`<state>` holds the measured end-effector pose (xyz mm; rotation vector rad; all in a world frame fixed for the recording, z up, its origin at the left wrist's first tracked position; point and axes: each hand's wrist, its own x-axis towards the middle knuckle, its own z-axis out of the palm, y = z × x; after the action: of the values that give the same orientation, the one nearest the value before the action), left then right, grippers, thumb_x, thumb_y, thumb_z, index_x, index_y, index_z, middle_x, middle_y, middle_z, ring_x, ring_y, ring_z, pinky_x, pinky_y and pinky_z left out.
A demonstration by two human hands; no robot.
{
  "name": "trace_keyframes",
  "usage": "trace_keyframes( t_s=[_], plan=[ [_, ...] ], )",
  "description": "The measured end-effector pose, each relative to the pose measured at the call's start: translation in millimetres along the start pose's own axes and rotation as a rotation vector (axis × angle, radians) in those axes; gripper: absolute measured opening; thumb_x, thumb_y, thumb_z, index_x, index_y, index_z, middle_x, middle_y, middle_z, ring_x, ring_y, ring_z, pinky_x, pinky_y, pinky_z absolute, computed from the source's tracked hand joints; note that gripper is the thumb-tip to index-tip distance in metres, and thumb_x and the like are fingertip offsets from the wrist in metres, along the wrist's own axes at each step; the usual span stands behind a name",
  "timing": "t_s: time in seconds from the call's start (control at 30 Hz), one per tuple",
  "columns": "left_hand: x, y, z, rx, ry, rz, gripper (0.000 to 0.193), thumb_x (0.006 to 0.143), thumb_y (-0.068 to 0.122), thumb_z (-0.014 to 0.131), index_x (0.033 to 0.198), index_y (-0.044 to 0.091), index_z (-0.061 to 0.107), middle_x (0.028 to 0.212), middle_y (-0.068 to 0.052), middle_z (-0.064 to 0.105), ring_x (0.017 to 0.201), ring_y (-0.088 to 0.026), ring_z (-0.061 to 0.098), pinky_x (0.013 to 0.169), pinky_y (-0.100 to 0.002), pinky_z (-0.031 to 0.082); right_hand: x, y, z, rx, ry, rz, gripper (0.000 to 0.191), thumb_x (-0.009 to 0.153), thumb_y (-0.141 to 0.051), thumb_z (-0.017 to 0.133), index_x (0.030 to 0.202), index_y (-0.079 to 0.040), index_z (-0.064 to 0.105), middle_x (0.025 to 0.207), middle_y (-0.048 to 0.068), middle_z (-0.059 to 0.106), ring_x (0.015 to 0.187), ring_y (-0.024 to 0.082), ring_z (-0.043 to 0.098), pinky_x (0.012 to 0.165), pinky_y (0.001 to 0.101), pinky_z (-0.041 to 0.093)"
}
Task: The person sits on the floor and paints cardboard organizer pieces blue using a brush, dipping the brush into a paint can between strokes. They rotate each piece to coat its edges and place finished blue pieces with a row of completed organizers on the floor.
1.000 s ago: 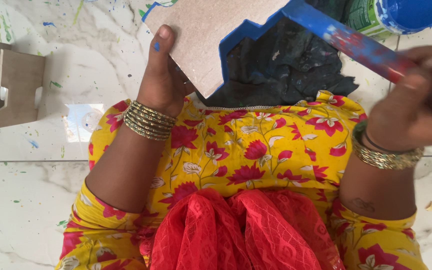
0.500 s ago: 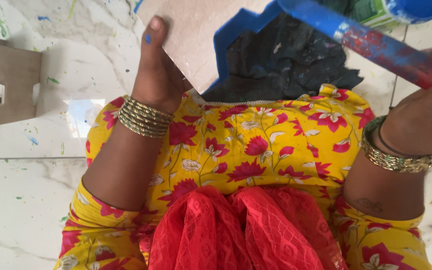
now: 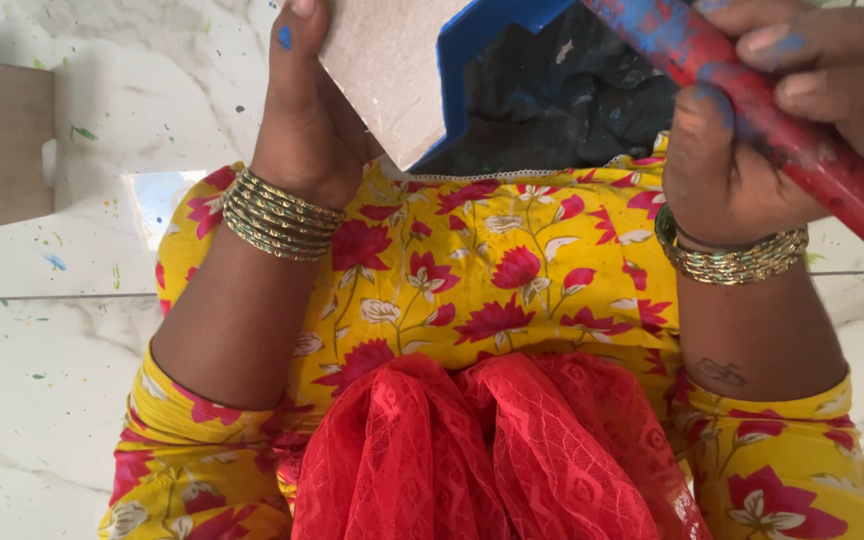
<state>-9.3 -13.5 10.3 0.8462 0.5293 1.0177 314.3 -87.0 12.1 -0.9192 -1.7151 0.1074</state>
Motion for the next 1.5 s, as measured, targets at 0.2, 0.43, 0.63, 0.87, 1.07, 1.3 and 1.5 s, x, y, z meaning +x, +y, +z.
trace_keyframes(
  t_s=[0.2, 0.43, 0.63, 0.87, 1.07, 1.3, 1.5],
  plan=[
    [-7, -5, -3, -0.084, 0.129, -0.126, 0.067, 0.104, 0.055, 0.062, 0.148, 0.007, 0.046, 0.143, -0.010, 0.062, 0.133, -0.024, 0.064, 0.113, -0.045, 0.053, -23, 3, -11, -0.138, 0.087, 0.097, 0.043, 0.109, -0.010, 0.070, 0.135, -0.002, 0.038, 0.130, 0.021, 0.059, 0.106, 0.030, 0.066, 0.087, 0.0400, 0.057],
    [-8, -5, -12, -0.024, 0.132, -0.163, 0.081, 0.097, 0.066, 0.067, 0.148, 0.007, 0.045, 0.146, -0.011, 0.058, 0.137, -0.027, 0.062, 0.114, -0.051, 0.057, -21, 0, -7, -0.240, 0.053, 0.131, 0.029, 0.109, -0.011, 0.074, 0.119, 0.006, 0.052, 0.107, 0.019, 0.067, 0.089, 0.032, 0.066, 0.075, 0.0396, 0.053],
    [-8, -3, -12, 0.025, 0.201, -0.194, 0.085, 0.093, 0.069, 0.067, 0.145, 0.005, 0.049, 0.140, -0.015, 0.063, 0.129, -0.029, 0.067, 0.102, -0.050, 0.058, -24, -10, -16, -0.205, 0.097, 0.187, 0.027, 0.116, -0.016, 0.071, 0.117, 0.009, 0.060, 0.110, 0.018, 0.070, 0.088, 0.026, 0.067, 0.075, 0.0359, 0.053],
    [-6, -6, -8, -0.028, 0.106, -0.100, 0.076, 0.098, 0.059, 0.070, 0.147, 0.007, 0.045, 0.145, -0.011, 0.058, 0.136, -0.028, 0.061, 0.115, -0.050, 0.054, -22, 2, -20, -0.363, 0.085, 0.302, 0.025, 0.111, -0.010, 0.070, 0.107, 0.014, 0.074, 0.091, 0.017, 0.075, 0.076, 0.022, 0.068, 0.066, 0.0331, 0.047],
    [-7, -8, -2, 0.018, 0.143, -0.052, 0.072, 0.099, 0.057, 0.068, 0.147, 0.008, 0.046, 0.144, -0.012, 0.057, 0.137, -0.027, 0.057, 0.114, -0.048, 0.048, -27, 5, -17, -0.268, 0.191, 0.122, 0.025, 0.111, -0.011, 0.073, 0.110, 0.014, 0.067, 0.100, 0.025, 0.070, 0.087, 0.032, 0.067, 0.074, 0.0420, 0.052],
    [-6, -12, -8, -0.038, 0.180, -0.080, 0.072, 0.100, 0.053, 0.068, 0.150, 0.007, 0.045, 0.150, -0.013, 0.056, 0.143, -0.028, 0.054, 0.122, -0.050, 0.046, -35, 11, -39, -0.734, 0.099, 0.485, 0.018, 0.110, -0.010, 0.071, 0.111, 0.004, 0.082, 0.081, 0.010, 0.070, 0.070, 0.018, 0.062, 0.067, 0.0351, 0.045],
    [-1, -10, -5, -0.119, 0.142, -0.148, 0.077, 0.098, 0.058, 0.067, 0.152, 0.007, 0.046, 0.147, -0.013, 0.060, 0.140, -0.027, 0.059, 0.118, -0.048, 0.048, -22, 6, -25, -0.181, 0.191, 0.201, 0.032, 0.117, -0.014, 0.070, 0.122, 0.016, 0.060, 0.122, 0.023, 0.068, 0.107, 0.028, 0.070, 0.097, 0.0377, 0.058]
  ],
)
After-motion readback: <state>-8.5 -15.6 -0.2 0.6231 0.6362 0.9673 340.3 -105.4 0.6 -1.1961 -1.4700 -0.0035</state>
